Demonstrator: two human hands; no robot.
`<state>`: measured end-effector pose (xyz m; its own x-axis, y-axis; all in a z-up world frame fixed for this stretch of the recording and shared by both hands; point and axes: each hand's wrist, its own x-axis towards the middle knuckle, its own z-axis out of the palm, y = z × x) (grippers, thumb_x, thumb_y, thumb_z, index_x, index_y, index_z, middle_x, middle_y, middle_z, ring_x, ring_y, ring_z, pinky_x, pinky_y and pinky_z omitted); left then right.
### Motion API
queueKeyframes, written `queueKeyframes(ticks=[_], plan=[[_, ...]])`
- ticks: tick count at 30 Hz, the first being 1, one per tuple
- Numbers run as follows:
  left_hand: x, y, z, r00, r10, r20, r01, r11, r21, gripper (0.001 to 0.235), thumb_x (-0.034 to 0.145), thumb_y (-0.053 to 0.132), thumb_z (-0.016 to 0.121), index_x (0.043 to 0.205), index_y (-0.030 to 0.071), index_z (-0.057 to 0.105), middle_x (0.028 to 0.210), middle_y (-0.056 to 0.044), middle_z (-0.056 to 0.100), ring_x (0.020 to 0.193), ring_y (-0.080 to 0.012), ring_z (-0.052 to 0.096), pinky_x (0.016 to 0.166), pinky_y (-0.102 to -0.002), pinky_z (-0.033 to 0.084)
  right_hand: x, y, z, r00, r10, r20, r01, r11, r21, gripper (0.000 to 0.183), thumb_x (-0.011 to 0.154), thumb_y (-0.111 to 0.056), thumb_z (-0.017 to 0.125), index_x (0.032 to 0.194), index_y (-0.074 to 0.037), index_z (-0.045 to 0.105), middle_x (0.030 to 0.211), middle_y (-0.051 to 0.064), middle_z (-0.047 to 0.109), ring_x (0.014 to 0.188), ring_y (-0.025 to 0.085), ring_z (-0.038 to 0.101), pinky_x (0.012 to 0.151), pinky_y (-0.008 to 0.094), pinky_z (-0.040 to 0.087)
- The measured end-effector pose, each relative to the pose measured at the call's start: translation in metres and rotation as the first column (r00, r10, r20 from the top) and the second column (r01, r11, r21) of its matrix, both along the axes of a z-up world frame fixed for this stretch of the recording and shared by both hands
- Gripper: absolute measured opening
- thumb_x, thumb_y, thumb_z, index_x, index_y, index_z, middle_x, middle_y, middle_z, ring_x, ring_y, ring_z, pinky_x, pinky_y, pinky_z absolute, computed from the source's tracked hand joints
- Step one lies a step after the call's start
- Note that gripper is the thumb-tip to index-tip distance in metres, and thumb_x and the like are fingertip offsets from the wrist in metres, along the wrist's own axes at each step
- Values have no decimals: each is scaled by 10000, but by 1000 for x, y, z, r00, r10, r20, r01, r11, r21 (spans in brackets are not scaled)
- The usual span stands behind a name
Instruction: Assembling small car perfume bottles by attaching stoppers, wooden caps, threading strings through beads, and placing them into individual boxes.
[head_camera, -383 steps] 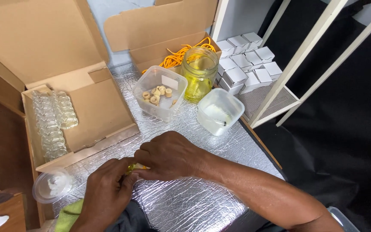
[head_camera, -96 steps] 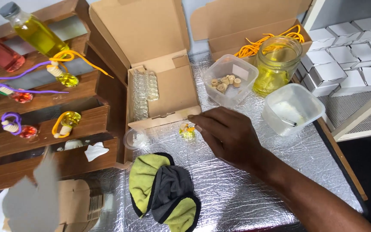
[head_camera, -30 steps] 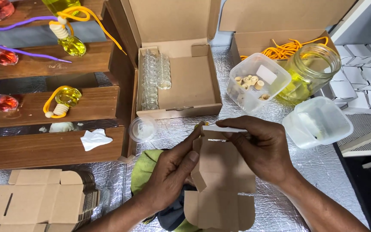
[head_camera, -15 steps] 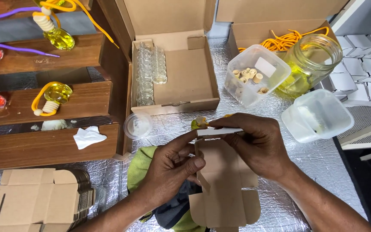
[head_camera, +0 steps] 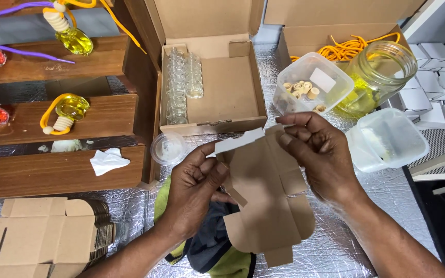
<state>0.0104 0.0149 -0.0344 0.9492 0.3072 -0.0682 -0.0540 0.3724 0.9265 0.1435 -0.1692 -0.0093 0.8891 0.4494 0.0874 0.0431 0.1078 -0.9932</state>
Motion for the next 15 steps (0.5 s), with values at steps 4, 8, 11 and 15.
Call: queueKeyframes(ticks=[4, 8, 11, 15], plan=[[1, 0, -3, 1000, 0, -16, 0, 1000, -26, 501, 929, 218, 661, 1396, 52, 587, 1064, -126, 777, 874, -256, 766, 585, -509, 725, -4, 0, -3, 996, -34, 81, 35, 999, -14, 124, 947, 16, 700, 1066, -21, 704, 907, 36, 733, 875, 72, 657, 852, 219, 550], [1, 0, -7, 1000, 9, -29, -11, 999, -47, 468, 926, 168, 672, 1373, 54, 591, 1037, -139, 760, 867, -251, 752, 558, -494, 718, -9, 0, 1, 972, -37, 234, 30, 999, 33, 160, 1001, -35, 631, 1120, 18, 725, 1070, 116, 768, 1012, 161, 710, 938, 267, 571], [-1, 0, -4, 1000, 4, -10, -4, 999, -44, 532, 917, 197, 686, 1415, 54, 568, 977, -115, 749, 843, -240, 749, 548, -486, 716, -12, -1, 1, 966, -47, 256, 46, 999, 11, 219, 1015, -92, 614, 1177, 13, 717, 1130, 116, 766, 1067, 168, 714, 965, 272, 578], [-1, 0, -13, 999, 31, -26, -32, 999, -37, 552, 899, 179, 713, 1400, 11, 553, 823, -84, 675, 761, -204, 695, 500, -465, 707, -20, -1, 9, 937, 20, 348, 15, 995, -97, 246, 1008, -120, 610, 1183, 5, 729, 1122, 107, 780, 1054, 153, 713, 911, 266, 588]])
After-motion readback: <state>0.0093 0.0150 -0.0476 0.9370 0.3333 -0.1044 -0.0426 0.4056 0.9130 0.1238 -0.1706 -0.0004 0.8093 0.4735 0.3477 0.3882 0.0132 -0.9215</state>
